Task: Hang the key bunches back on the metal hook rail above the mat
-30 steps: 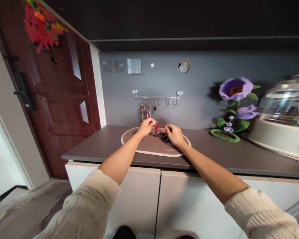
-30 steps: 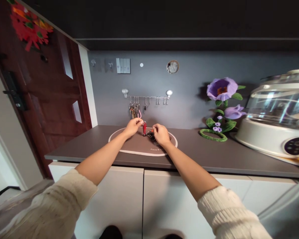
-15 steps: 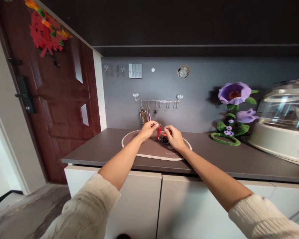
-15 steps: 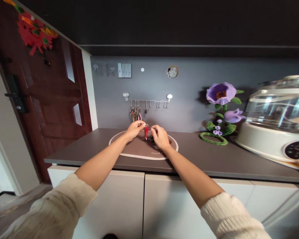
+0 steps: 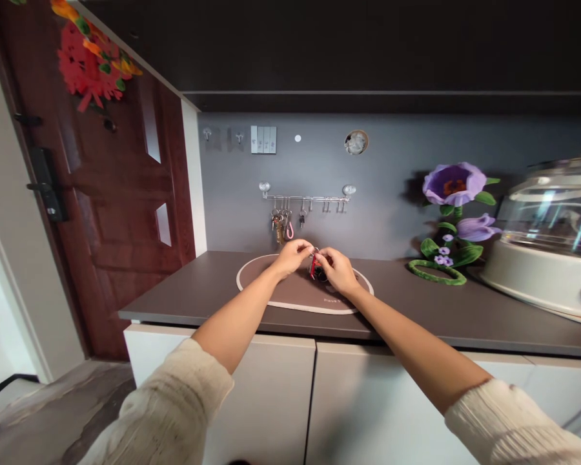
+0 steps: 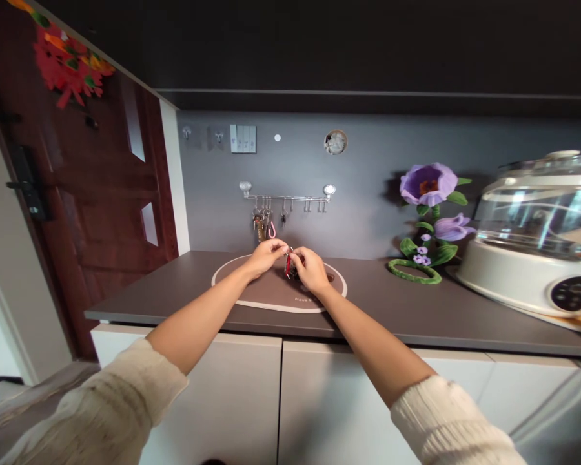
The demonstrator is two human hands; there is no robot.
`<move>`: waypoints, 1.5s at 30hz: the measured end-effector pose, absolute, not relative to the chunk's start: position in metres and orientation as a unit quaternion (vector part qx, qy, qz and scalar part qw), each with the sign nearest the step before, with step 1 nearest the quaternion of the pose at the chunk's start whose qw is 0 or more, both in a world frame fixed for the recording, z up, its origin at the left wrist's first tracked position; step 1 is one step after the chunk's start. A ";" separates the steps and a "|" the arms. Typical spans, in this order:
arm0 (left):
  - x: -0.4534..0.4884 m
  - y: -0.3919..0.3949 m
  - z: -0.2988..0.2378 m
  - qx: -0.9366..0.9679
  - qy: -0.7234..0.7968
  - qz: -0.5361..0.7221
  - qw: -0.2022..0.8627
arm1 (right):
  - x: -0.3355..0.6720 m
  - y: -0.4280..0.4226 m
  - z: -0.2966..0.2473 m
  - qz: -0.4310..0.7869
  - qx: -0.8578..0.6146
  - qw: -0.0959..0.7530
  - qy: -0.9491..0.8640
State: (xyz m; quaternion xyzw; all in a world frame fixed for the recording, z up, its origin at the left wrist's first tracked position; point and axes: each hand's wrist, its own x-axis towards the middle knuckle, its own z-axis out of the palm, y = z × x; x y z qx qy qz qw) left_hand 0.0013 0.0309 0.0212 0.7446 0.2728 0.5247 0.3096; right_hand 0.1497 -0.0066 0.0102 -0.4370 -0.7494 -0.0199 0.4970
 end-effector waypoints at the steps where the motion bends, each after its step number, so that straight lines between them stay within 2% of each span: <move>1: 0.001 0.030 0.022 0.745 0.273 0.524 0.309 | 0.150 -0.007 0.010 -0.014 -0.437 0.503 -0.745; 25: 0.003 0.040 0.015 0.701 0.268 0.578 0.321 | 0.149 0.005 0.021 0.037 -0.425 0.560 -0.711; 30: 0.002 0.052 0.009 0.673 0.356 0.593 0.262 | 0.149 0.016 0.037 0.063 -0.414 0.590 -0.690; 35: 0.001 0.051 0.009 0.667 0.460 0.555 0.188 | 0.149 0.035 0.061 0.089 -0.421 0.617 -0.659; 41: 0.003 0.046 0.011 0.676 0.488 0.529 0.159 | 0.145 0.071 0.082 0.100 -0.397 0.651 -0.640; 45: 0.003 0.043 0.012 0.678 0.508 0.512 0.140 | 0.135 0.090 0.090 0.148 -0.394 0.662 -0.620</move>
